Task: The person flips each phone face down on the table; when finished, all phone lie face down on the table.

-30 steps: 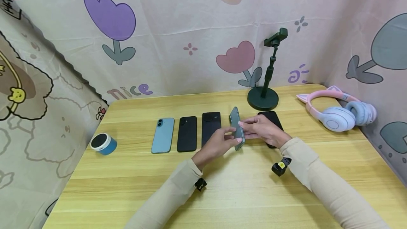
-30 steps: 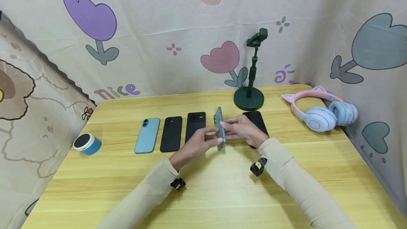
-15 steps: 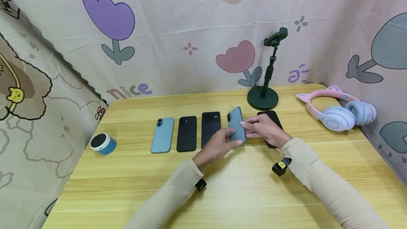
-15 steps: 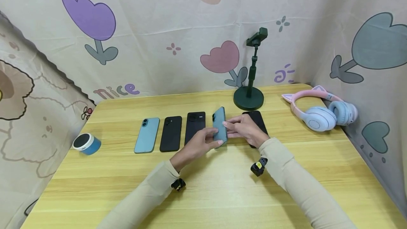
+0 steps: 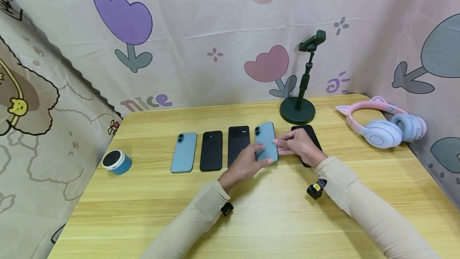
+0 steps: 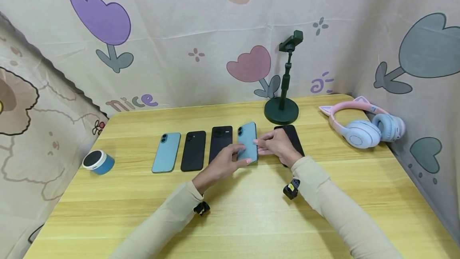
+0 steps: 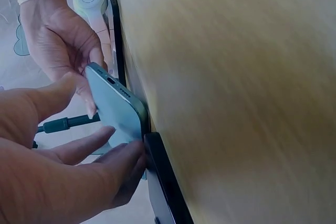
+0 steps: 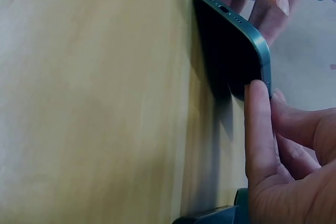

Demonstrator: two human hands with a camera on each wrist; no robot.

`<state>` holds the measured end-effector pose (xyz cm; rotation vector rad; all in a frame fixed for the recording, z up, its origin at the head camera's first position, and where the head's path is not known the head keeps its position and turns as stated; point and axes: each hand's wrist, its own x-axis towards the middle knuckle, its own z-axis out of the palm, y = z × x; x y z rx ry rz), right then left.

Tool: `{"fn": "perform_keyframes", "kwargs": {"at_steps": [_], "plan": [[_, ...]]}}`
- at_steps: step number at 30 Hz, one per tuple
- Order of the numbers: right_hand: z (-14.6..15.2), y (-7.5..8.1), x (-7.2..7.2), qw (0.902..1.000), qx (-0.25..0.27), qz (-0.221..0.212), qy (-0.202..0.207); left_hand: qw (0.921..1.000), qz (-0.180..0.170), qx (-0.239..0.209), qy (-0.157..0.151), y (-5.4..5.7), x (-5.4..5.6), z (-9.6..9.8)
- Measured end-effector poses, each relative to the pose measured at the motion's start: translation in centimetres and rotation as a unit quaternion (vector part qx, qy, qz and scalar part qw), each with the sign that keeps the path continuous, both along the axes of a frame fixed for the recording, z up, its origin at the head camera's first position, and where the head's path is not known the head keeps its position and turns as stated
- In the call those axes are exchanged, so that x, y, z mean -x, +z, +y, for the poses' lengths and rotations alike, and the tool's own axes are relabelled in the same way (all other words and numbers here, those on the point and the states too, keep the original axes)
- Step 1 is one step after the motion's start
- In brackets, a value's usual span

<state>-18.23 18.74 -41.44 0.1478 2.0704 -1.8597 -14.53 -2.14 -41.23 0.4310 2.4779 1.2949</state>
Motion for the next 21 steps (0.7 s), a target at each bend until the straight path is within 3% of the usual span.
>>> {"fn": "perform_keyframes", "kwargs": {"at_steps": [12, 21], "plan": [[0.6, -0.1, -0.1, 0.9932, -0.100, 0.059, 0.011, 0.9996, -0.010, 0.020, 0.016, 0.3, 0.1, 0.1], [2.5, 1.0, -0.2, 0.9879, -0.130, 0.078, 0.030, 0.9998, -0.011, 0.008, 0.012, 1.0, 0.6, 0.4]]}}
